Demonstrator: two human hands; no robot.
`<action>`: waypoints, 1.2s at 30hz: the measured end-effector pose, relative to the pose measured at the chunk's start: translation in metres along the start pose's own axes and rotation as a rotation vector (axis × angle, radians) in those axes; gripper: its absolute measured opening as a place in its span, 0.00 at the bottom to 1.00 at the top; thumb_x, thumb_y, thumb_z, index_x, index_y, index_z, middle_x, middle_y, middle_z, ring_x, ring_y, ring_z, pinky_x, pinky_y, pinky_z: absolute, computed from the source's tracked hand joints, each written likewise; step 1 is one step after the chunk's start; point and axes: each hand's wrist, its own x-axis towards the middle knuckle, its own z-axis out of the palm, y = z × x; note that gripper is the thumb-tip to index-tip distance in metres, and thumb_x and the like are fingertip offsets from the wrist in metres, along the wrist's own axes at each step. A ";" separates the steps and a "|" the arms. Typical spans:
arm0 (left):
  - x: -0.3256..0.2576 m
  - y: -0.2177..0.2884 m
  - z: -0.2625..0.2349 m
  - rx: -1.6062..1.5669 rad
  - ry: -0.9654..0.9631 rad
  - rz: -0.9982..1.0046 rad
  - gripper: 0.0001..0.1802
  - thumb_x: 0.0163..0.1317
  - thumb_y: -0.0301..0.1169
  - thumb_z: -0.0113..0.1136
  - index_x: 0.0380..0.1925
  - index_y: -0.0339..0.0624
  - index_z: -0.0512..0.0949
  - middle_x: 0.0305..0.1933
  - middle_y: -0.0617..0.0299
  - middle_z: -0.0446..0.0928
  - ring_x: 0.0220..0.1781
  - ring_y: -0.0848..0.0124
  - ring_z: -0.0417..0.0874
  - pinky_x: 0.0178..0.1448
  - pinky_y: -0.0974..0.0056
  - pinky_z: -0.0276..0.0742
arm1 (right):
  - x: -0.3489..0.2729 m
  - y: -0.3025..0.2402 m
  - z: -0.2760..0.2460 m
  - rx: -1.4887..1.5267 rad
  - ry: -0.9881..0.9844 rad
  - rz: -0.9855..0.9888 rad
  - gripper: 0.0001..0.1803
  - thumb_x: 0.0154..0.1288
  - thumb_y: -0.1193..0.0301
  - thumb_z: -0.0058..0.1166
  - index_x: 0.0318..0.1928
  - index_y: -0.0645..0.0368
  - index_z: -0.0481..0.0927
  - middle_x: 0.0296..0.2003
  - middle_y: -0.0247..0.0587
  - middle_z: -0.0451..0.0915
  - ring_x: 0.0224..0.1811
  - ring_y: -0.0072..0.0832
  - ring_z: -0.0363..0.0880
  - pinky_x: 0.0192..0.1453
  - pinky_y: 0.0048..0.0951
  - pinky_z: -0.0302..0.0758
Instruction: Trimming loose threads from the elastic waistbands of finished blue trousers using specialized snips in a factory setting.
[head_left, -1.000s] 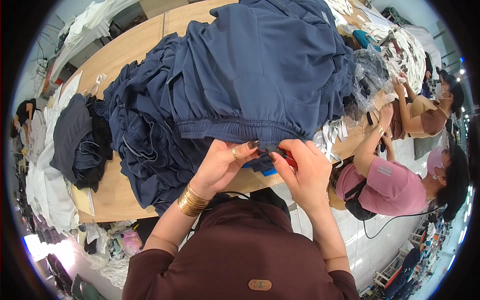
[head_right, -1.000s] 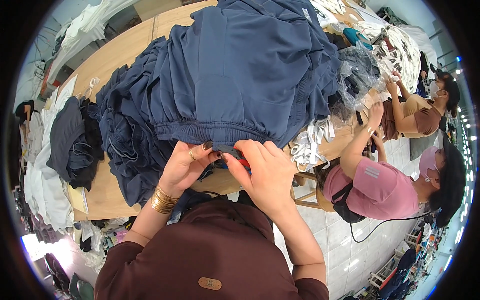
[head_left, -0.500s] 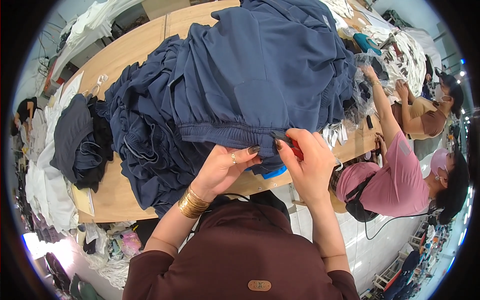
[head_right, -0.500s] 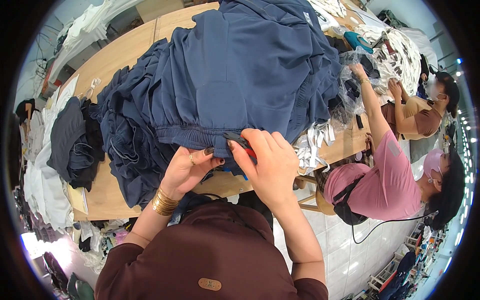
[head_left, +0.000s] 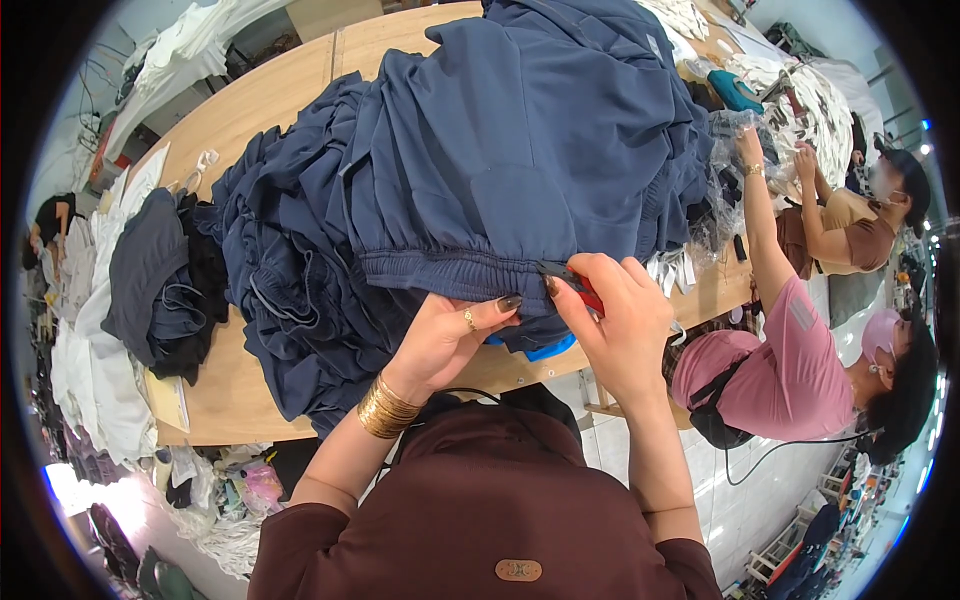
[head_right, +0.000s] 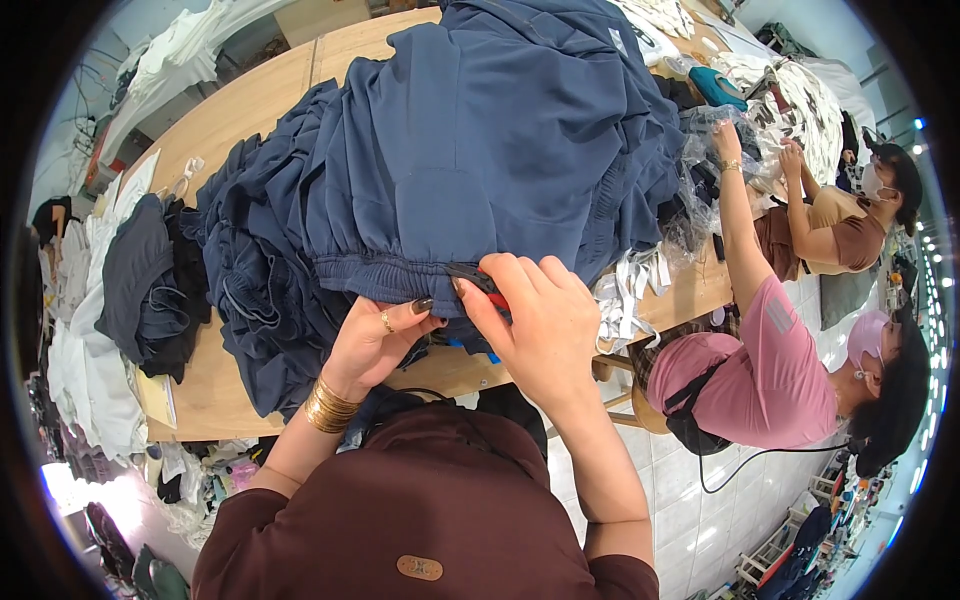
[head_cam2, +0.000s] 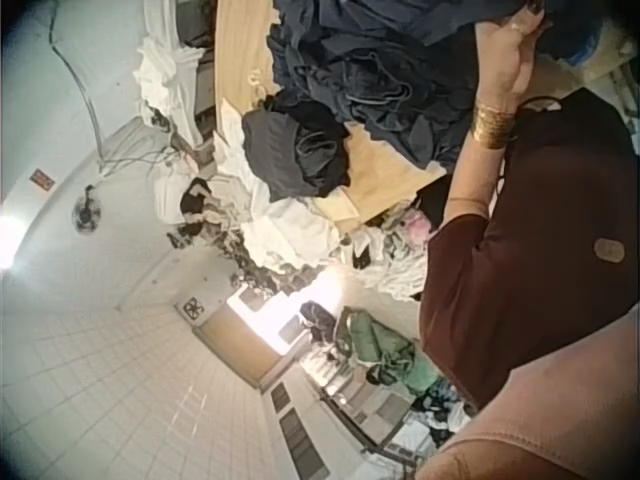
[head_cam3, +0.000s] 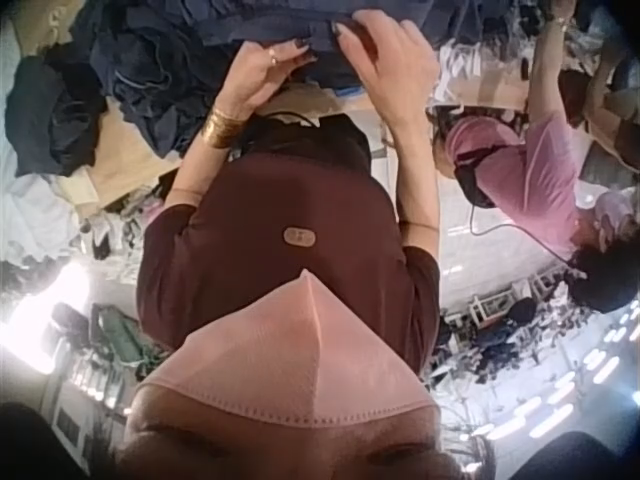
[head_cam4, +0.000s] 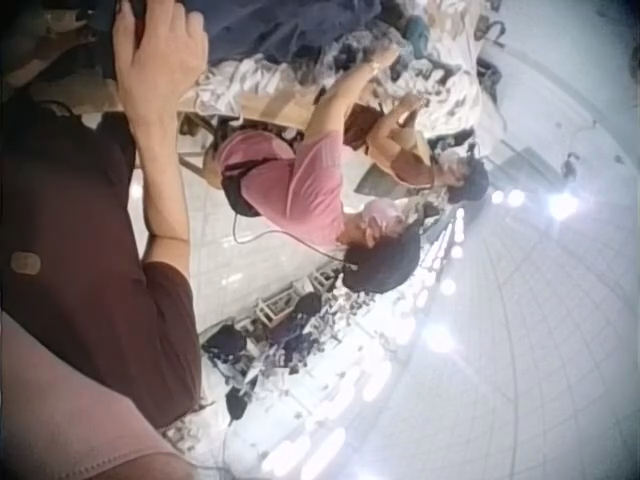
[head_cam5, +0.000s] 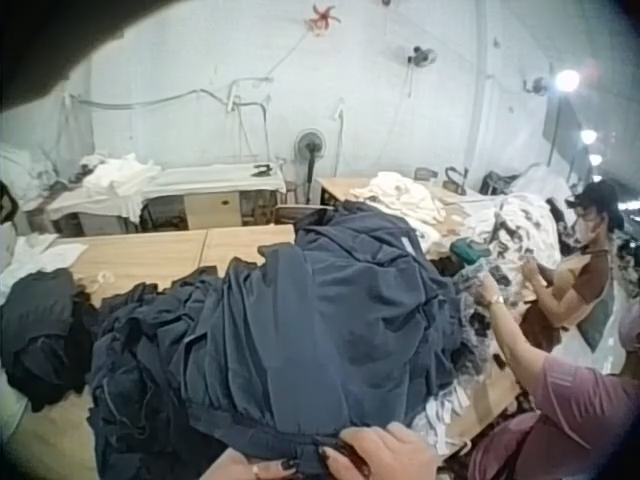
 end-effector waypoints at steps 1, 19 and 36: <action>0.000 0.000 -0.001 -0.009 -0.016 0.000 0.14 0.60 0.23 0.59 0.47 0.35 0.77 0.46 0.59 0.79 0.46 0.71 0.80 0.53 0.64 0.76 | 0.000 0.000 0.000 0.003 -0.005 -0.002 0.10 0.56 0.64 0.61 0.32 0.54 0.76 0.23 0.31 0.75 0.24 0.30 0.69 0.29 0.30 0.67; 0.000 -0.001 0.005 -0.009 -0.002 0.049 0.16 0.59 0.22 0.59 0.49 0.35 0.75 0.47 0.58 0.79 0.47 0.70 0.79 0.53 0.63 0.75 | 0.002 0.004 -0.005 0.050 -0.023 -0.032 0.09 0.55 0.66 0.62 0.31 0.56 0.76 0.21 0.31 0.74 0.22 0.28 0.68 0.27 0.28 0.65; -0.002 0.000 -0.001 0.020 -0.011 0.037 0.13 0.60 0.24 0.57 0.46 0.37 0.76 0.47 0.60 0.79 0.48 0.70 0.78 0.56 0.61 0.73 | 0.005 0.002 -0.004 0.038 -0.005 -0.074 0.09 0.54 0.66 0.62 0.32 0.55 0.77 0.22 0.30 0.73 0.22 0.29 0.67 0.27 0.29 0.65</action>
